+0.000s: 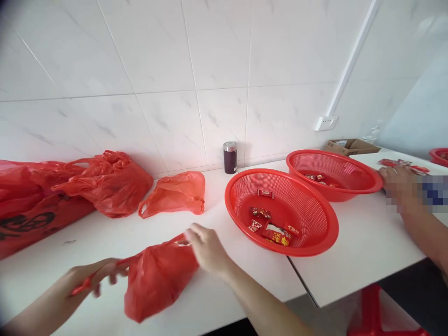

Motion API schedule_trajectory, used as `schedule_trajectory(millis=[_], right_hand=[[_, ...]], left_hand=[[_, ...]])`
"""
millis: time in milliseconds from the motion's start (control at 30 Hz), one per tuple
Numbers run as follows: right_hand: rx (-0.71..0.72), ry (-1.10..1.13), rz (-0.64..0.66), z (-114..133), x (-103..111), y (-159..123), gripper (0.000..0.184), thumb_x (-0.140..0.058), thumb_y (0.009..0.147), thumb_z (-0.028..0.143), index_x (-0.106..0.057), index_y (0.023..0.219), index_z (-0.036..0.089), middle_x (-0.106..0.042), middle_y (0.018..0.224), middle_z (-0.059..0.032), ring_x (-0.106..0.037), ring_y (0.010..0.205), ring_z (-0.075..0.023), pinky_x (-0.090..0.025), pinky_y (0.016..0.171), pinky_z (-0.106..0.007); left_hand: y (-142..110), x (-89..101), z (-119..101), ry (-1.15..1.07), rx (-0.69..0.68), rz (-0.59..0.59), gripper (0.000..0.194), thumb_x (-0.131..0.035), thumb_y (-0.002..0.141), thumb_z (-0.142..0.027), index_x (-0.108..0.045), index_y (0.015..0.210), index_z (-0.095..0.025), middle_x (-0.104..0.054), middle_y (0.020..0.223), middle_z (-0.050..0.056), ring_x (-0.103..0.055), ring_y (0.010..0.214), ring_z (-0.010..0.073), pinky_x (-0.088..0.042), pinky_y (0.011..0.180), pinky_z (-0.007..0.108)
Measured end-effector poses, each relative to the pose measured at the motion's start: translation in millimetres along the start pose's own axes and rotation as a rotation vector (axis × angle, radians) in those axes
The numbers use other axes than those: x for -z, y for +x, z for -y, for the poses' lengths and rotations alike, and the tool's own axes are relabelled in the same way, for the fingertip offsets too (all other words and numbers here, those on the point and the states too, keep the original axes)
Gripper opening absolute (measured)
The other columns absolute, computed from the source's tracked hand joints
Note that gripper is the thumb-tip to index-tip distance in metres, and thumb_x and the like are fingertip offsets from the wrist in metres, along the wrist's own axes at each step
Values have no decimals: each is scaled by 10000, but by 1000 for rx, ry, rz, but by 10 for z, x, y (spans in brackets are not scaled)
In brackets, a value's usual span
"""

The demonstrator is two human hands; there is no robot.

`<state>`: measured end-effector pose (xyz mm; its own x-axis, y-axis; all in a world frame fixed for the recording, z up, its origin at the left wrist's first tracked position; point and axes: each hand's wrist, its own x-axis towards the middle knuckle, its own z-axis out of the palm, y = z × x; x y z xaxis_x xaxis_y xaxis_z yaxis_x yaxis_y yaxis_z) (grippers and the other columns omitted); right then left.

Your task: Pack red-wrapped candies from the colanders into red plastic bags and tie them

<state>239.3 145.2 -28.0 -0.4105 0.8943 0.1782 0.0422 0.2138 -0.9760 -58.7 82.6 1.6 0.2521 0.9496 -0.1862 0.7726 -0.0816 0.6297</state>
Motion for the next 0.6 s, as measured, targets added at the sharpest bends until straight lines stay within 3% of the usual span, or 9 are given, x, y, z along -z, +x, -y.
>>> schedule_trajectory(millis=[100, 167, 267, 333, 367, 433, 533, 600], right_hand=[[-120, -6, -67, -440, 25, 3, 377, -404, 956, 500, -469, 724, 210, -637, 754, -22, -627, 729, -172, -495, 656, -279], [-136, -123, -103, -629, 20, 48, 370, -364, 972, 472, -501, 750, 209, -667, 777, -27, -641, 724, -174, -501, 657, -285], [-99, -361, -191, -684, 39, 196, 263, -389, 966, 396, -601, 966, 241, -661, 932, -29, -633, 821, -181, -499, 758, -324], [-39, -509, -299, -639, 71, 354, 245, -445, 942, 348, -620, 1101, 284, -598, 1134, -64, -590, 1010, -216, -481, 849, -366], [-10, -571, -343, -617, 85, 446, 249, -468, 931, 328, -637, 1109, 288, -540, 1244, -83, -540, 1119, -239, -464, 897, -384], [22, -661, -362, -600, 104, 644, 223, -505, 913, 301, -687, 1036, 264, -425, 1398, -95, -441, 1260, -276, -437, 959, -403], [18, -662, -285, -642, 113, 898, 213, -576, 872, 264, -701, 1038, 214, -440, 1409, -125, -474, 1249, -287, -436, 977, -408], [30, -638, -264, -674, 125, 983, 284, -577, 868, 234, -664, 1134, 189, -549, 1294, -140, -557, 1158, -257, -461, 949, -390]], left_hand=[[-158, -47, 460, -144, 178, 63, 459, -307, 930, -460, -743, 890, -325, -760, 883, 23, -675, 844, 272, -540, 713, 354], [-185, -60, 524, -118, 181, 45, 449, -316, 937, -502, -730, 980, -333, -750, 975, 33, -658, 986, 285, -511, 889, 407], [-87, -45, 334, 4, 152, -160, 462, -410, 908, -559, -555, 1294, -351, -635, 1262, 60, -577, 1172, 286, -469, 990, 433], [37, -94, 146, 107, 70, -283, 566, -508, 869, -549, -419, 1401, -380, -477, 1450, 62, -504, 1264, 295, -470, 1002, 439], [104, -151, 59, 170, 4, -288, 623, -575, 840, -515, -383, 1422, -402, -394, 1517, 52, -458, 1309, 304, -453, 1023, 448], [233, -304, -73, 299, -121, -191, 733, -688, 767, -404, -371, 1427, -452, -312, 1570, 27, -382, 1367, 324, -401, 1071, 481], [368, -441, -100, 396, -158, -62, 694, -630, 768, -248, -429, 1394, -473, -488, 1446, 30, -524, 1239, 304, -465, 994, 448], [377, -356, 42, 403, -119, -106, 602, -486, 837, -195, -458, 1384, -446, -592, 1297, 39, -619, 1083, 257, -507, 882, 371]])
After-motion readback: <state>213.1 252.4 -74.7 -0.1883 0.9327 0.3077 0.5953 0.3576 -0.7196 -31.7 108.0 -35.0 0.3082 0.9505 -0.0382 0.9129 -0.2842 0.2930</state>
